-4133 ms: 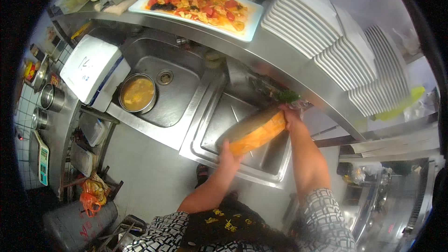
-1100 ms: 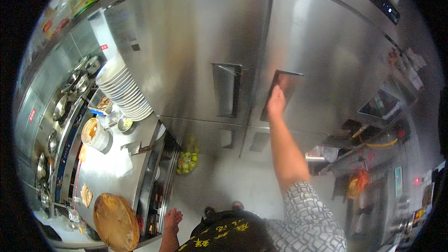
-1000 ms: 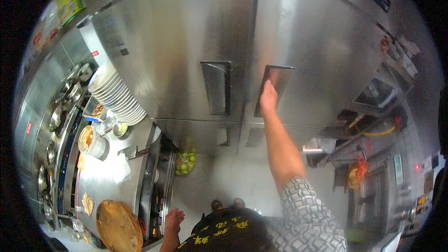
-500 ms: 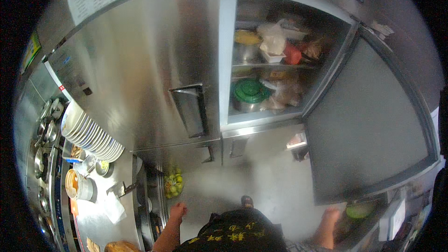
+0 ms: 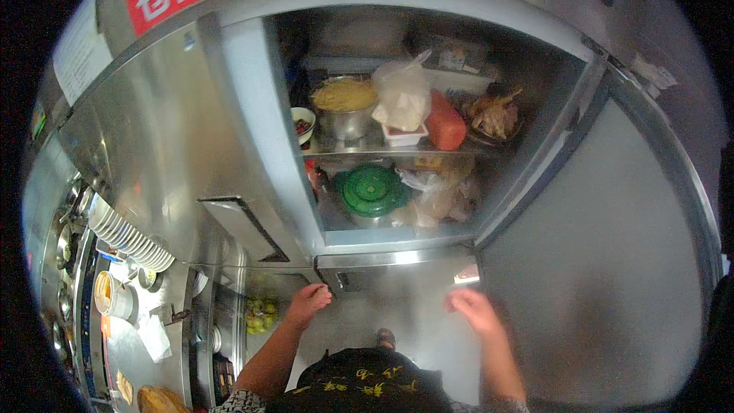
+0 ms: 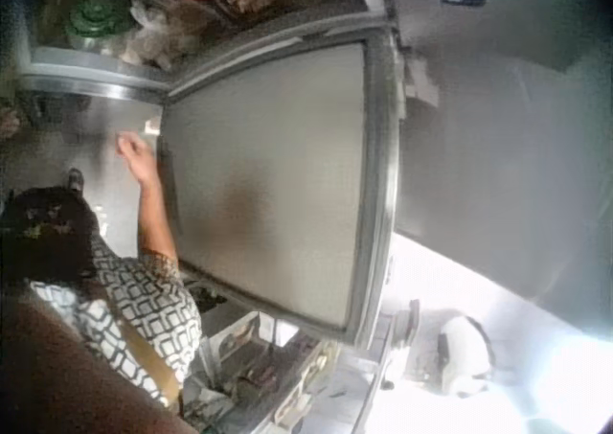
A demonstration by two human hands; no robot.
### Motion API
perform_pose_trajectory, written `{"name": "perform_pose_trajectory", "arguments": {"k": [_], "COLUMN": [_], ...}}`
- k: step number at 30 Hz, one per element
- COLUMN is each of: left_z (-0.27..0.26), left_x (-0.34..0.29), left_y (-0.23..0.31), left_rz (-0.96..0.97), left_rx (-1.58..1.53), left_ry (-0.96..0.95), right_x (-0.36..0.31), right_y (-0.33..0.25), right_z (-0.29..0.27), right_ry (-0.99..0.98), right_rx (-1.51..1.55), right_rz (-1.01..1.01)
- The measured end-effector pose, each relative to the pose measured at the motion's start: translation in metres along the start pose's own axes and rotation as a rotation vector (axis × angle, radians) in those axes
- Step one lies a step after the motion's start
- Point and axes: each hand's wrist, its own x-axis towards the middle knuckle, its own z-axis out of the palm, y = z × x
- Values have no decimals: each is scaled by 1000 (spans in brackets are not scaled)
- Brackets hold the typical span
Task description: The person retrieves cooked meat from a refrigerator, places it on a cutting board, and uses a cleaver to chop the meat into smaller pieces. The chopped meat is then transferred into a white tray. The person also handles a cutting board and a knife during the process.
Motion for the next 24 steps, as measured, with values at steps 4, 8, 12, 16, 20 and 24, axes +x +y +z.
{"name": "perform_pose_trajectory", "arguments": {"k": [4,8,12,16,20,24], "left_z": [49,79,66,73,89,105], "left_x": [12,20,34,51,57,60], "left_y": [22,42,38,42,50,70], "left_rz": [70,-5,37,85,227,201], "left_rx": [-59,-52,43,237,185,134], "left_ry": [7,142,112,156,66,69], "right_x": [27,26,30,37,39,35], "right_y": [-24,-8,-8,-2,2,-15], "right_z": [-32,-25,-27,-32,-33,-25], "right_ry": [3,-36,-50,-13,-24,-39], "right_rx": [127,255,201,245,222,213], "right_rz": [-105,-42,39,-12,-19,14]}}
